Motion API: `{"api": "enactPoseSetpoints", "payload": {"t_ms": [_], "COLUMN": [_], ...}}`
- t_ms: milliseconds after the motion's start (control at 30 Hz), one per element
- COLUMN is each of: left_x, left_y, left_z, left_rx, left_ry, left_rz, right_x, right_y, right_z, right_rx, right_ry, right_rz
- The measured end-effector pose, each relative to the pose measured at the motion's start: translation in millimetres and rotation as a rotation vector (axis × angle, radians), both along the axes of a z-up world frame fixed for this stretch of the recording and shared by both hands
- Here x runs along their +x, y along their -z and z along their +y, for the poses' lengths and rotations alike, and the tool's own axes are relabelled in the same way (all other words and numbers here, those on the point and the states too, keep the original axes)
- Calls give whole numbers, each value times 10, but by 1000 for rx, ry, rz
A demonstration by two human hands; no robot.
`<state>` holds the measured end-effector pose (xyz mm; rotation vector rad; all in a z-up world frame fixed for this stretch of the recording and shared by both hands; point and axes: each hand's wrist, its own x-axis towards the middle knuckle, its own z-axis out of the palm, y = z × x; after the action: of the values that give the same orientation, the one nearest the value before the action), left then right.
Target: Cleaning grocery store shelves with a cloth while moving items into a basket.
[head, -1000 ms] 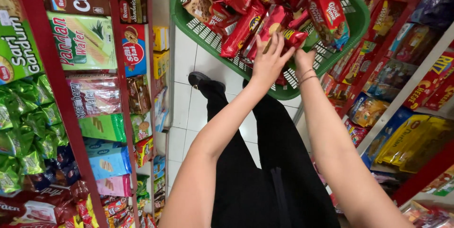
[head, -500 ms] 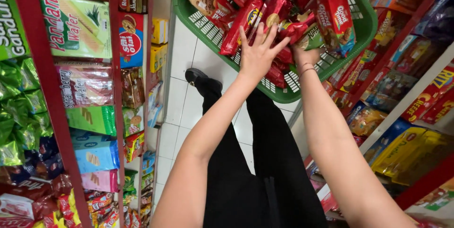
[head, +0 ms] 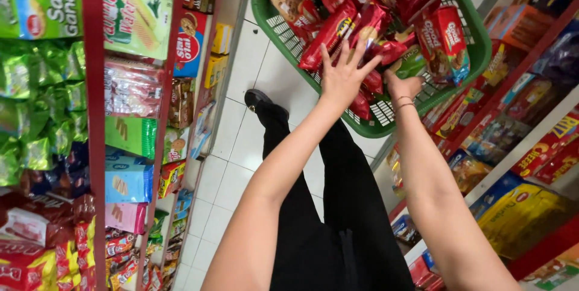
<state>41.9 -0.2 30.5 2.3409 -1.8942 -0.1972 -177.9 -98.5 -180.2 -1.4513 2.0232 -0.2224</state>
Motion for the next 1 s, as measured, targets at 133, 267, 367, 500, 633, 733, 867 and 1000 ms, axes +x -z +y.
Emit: {"api": "enactPoseSetpoints", "payload": {"t_ms": [133,267,367,500,633,733,867,1000], "left_x": [-87,-237,-259,-431,-612,-646,-427,39], "left_y": [-88,-154,-188,-102,-238,-586,-1023,-1559], "left_z": [-56,-71,8,268,609,950,1324,1602], "left_rx": [195,264,295,210,91,102,155,188], "left_ry": [-6,-49,-5,-4,36,112,118,21], "left_rz": [-18,19,8,-39,-40,44,126,275], "right_x": [480,-299,-100,68,179,-295,-277,-213], "right_y": [-701,1050,611,-309,-926,-150,-657,-1140], "right_z": [-130,-388,-345,-250,-291,-545,-594,-645], "right_rx": [228,134,144,175,226,163,493,842], "right_ry": [297,-136,-93,-9,-374,-248,-137,-159], "right_rz": [-148,-500,-250,79,183,149,-76,-335]}}
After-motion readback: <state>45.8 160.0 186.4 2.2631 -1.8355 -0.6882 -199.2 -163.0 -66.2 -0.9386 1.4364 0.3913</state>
